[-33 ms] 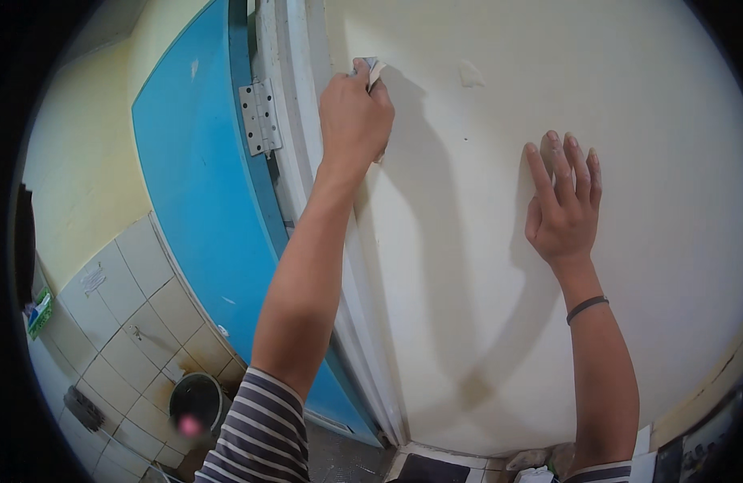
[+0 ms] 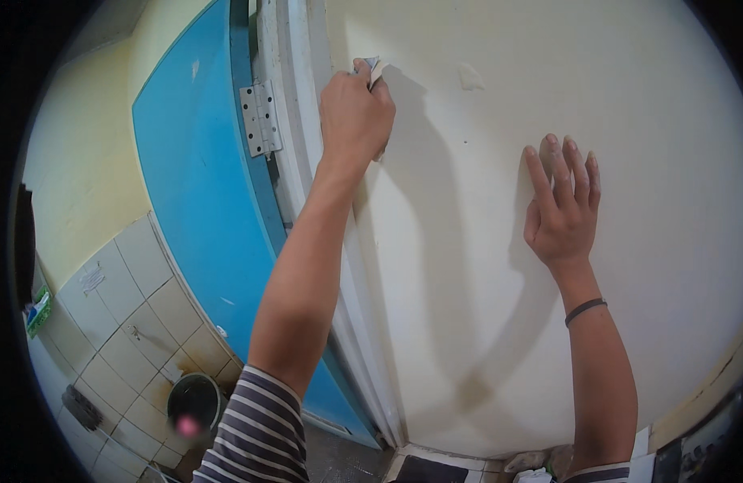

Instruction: The person sands down patches on a wall and a door frame using sandpaper.

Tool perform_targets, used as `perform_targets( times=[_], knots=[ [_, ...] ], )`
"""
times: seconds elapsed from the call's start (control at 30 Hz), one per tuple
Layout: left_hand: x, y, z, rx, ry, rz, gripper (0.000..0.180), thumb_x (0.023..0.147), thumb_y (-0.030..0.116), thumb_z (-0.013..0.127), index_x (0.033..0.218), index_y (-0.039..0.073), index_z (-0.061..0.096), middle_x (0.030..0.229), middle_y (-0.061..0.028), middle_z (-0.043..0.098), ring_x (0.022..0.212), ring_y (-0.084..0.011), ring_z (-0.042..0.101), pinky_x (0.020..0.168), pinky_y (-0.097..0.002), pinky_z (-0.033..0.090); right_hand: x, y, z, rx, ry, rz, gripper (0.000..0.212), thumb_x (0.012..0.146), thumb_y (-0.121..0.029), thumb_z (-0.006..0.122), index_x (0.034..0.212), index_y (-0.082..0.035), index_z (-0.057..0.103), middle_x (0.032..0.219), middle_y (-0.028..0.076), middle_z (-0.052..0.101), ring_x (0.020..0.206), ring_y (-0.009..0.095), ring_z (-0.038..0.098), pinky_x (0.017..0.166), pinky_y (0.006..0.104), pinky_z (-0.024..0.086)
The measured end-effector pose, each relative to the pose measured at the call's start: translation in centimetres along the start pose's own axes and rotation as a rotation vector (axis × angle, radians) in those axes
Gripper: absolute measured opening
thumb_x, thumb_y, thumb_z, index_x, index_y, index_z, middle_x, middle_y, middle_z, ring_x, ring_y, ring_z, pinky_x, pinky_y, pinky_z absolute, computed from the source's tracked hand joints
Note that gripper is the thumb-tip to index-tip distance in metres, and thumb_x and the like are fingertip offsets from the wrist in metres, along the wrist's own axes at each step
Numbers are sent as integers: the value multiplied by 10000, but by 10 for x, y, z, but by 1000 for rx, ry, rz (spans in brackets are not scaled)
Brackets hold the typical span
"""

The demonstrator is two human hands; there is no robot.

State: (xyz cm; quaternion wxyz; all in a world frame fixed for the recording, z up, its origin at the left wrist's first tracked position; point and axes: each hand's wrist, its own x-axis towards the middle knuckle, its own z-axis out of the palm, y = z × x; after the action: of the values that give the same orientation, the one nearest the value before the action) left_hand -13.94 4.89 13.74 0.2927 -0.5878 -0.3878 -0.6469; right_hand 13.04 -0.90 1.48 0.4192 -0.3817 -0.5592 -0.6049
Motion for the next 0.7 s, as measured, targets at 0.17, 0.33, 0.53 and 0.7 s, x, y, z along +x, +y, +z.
perform_targets(
  times=[0.17, 0.33, 0.53, 0.7],
  knots=[
    [40, -1, -9, -10, -77, 13, 433, 934, 159, 546, 1287, -70, 644, 844, -267, 688, 833, -441, 683, 791, -489, 543, 0, -3, -1, 10, -13, 4, 717, 768, 27, 486, 1454, -169, 561, 1536, 53, 488, 1457, 282, 405, 1241, 505, 276],
    [-1, 5, 2, 10, 5, 11, 455, 915, 180, 553, 1284, -72, 643, 871, -268, 693, 855, -445, 681, 788, -495, 544, 0, 0, -2, -6, -21, 3, 718, 767, 23, 488, 1455, -171, 559, 1545, 49, 477, 1463, 279, 395, 1242, 506, 275],
    [56, 14, -32, -90, -305, -169, 453, 922, 173, 551, 1291, -76, 636, 877, -283, 693, 856, -441, 689, 798, -484, 551, 2, -1, 0, 15, 4, -4, 717, 771, 27, 495, 1457, -172, 556, 1548, 48, 471, 1466, 279, 390, 1246, 508, 274],
    [13, 1, -8, -66, -107, -102, 411, 934, 181, 542, 1227, -81, 666, 864, -280, 694, 856, -447, 687, 803, -485, 553, 2, -2, -2, 15, 1, 2, 711, 783, 25, 499, 1463, -176, 551, 1549, 46, 470, 1465, 278, 390, 1246, 509, 275]
  ],
)
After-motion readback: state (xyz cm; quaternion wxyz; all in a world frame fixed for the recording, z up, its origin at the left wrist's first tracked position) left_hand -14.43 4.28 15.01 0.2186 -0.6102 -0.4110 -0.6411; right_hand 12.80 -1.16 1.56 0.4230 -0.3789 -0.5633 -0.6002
